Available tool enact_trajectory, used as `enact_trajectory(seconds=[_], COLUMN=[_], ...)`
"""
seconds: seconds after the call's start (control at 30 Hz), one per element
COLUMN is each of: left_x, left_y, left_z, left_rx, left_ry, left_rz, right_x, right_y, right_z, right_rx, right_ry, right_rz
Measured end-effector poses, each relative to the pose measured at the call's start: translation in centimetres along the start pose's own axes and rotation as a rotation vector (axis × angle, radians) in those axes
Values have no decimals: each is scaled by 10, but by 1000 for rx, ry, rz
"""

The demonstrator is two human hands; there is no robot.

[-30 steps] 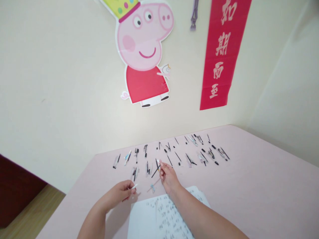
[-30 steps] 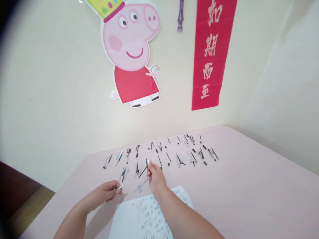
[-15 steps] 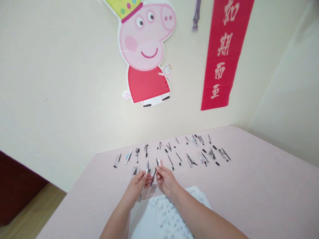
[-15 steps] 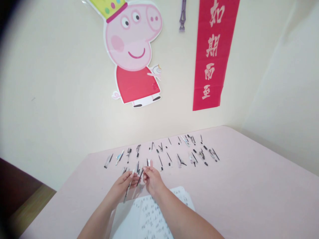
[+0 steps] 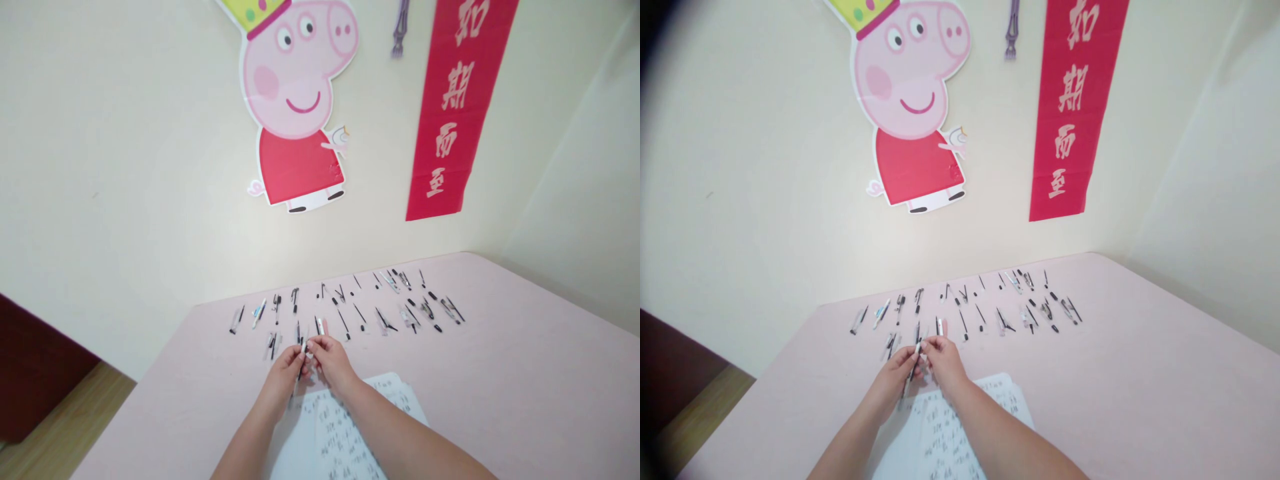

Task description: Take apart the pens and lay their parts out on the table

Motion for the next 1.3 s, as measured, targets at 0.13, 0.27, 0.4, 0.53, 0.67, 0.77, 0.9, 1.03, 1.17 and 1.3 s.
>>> enact_trajectory(seconds=[0.13,0.27,0.4,0.53,0.67,0.77,0.9,1.03,1.17,1.3], left_x=[0,0,-3,-8,-12,-17,-27,-35,-36,-35], left_y=[-16,-29,-26,-18,-14,-9,-5,2,11,13], left_z=[1,-1,-3,-2,-2,-2,1,3,2,-1], left_rx=[83,169,165,135,125,117,128,110,70,83], left_ry=[-17,-57,-107,-155,-181,-194,-198,-228,-270,-271], left_rz=[-101,-208,-322,-403,-494,-552,-612,-696,-759,-830], right_x=[-29,-33,-25,-24,-39,-54,-66,-69,-70,-70], right_y=[6,31,45,42,27,26,34,41,48,52], right_z=[-10,-24,-32,-29,-26,-29,-36,-41,-45,-46], right_rx=[21,-71,-164,-156,-16,4,-38,-53,-69,-71], right_ry=[-215,-239,-151,-122,-223,-358,-494,-522,-506,-481], right_rz=[-580,-1038,-1289,-1286,-1055,-872,-798,-880,-1050,-1166])
Point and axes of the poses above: each hand's wrist, its own z-axis towards the middle knuckle, its own y-axis out of the palm, x = y × z, the point moved 10 cm from there along z, towards the middle knuckle, and after that the axes turned 9 degrees about -x, right-handed, at the moved point
